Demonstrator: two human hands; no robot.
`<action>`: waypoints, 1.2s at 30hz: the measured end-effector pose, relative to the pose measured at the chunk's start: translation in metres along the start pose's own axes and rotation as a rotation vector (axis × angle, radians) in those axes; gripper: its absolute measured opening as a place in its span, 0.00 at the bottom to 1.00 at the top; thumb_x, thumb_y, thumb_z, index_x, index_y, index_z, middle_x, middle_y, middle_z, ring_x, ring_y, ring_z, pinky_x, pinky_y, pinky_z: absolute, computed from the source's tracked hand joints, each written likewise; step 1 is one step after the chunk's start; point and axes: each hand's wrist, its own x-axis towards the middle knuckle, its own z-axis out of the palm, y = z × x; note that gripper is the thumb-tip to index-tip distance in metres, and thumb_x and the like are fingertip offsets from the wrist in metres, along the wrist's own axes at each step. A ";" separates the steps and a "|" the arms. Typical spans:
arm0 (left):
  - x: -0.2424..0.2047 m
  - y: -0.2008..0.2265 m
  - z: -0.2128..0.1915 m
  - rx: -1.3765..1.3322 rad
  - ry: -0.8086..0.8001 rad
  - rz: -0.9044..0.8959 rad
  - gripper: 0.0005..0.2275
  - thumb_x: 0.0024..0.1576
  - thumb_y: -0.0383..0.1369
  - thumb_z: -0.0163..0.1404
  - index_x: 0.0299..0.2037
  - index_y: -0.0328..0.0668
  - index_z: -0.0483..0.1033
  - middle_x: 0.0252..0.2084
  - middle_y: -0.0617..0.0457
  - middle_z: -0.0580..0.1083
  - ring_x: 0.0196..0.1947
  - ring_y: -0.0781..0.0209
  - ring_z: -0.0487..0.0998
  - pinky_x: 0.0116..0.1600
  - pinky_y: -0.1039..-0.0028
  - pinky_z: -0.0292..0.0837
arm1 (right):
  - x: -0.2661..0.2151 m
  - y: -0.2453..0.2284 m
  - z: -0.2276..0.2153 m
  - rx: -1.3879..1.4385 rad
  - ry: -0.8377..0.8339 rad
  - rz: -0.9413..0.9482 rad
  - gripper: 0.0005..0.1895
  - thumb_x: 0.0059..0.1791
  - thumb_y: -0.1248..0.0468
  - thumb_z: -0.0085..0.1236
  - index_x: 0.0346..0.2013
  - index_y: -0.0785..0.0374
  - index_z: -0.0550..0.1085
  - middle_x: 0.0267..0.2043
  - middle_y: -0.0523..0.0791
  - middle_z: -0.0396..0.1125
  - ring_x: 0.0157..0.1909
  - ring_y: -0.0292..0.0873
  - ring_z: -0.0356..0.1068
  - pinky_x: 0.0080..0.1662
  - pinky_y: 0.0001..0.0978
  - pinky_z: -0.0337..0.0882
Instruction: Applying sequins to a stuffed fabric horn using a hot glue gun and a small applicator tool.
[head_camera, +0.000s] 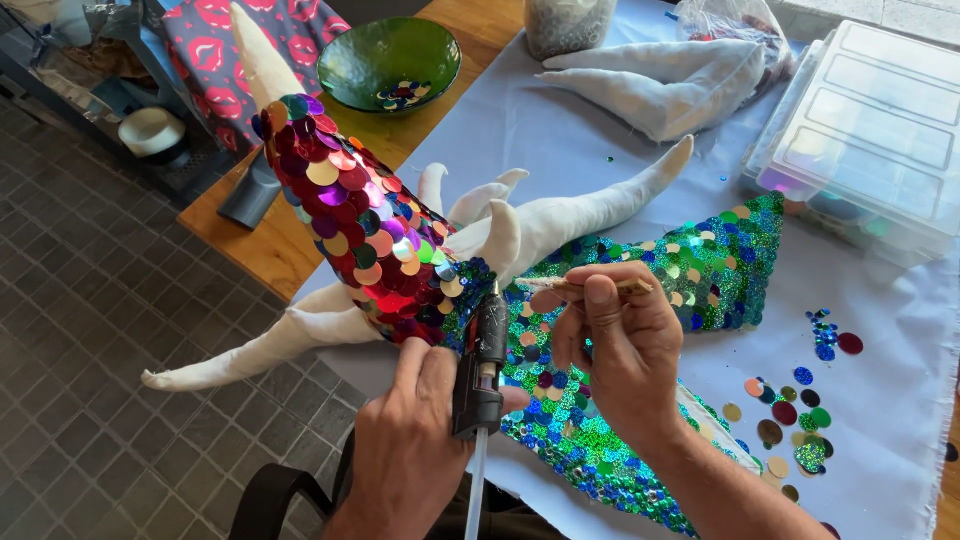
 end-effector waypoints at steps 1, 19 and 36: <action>-0.001 0.000 0.000 -0.008 -0.010 -0.005 0.29 0.54 0.67 0.45 0.29 0.48 0.62 0.29 0.56 0.60 0.17 0.53 0.71 0.16 0.67 0.66 | 0.000 0.001 0.001 0.004 0.007 0.007 0.09 0.61 0.60 0.42 0.45 0.62 0.68 0.37 0.54 0.76 0.17 0.38 0.67 0.20 0.23 0.56; -0.010 -0.003 -0.005 -0.117 -0.060 -0.055 0.27 0.53 0.64 0.53 0.32 0.49 0.64 0.32 0.56 0.65 0.21 0.50 0.77 0.18 0.62 0.68 | -0.002 0.002 0.008 0.009 -0.034 0.011 0.08 0.61 0.61 0.42 0.46 0.61 0.68 0.39 0.55 0.76 0.17 0.37 0.67 0.21 0.23 0.60; -0.013 -0.008 -0.005 -0.186 -0.094 -0.070 0.26 0.52 0.65 0.51 0.37 0.50 0.68 0.34 0.55 0.66 0.23 0.46 0.78 0.19 0.58 0.69 | -0.006 0.005 0.012 -0.035 -0.048 -0.036 0.08 0.61 0.62 0.42 0.48 0.62 0.68 0.41 0.55 0.76 0.18 0.35 0.66 0.22 0.22 0.61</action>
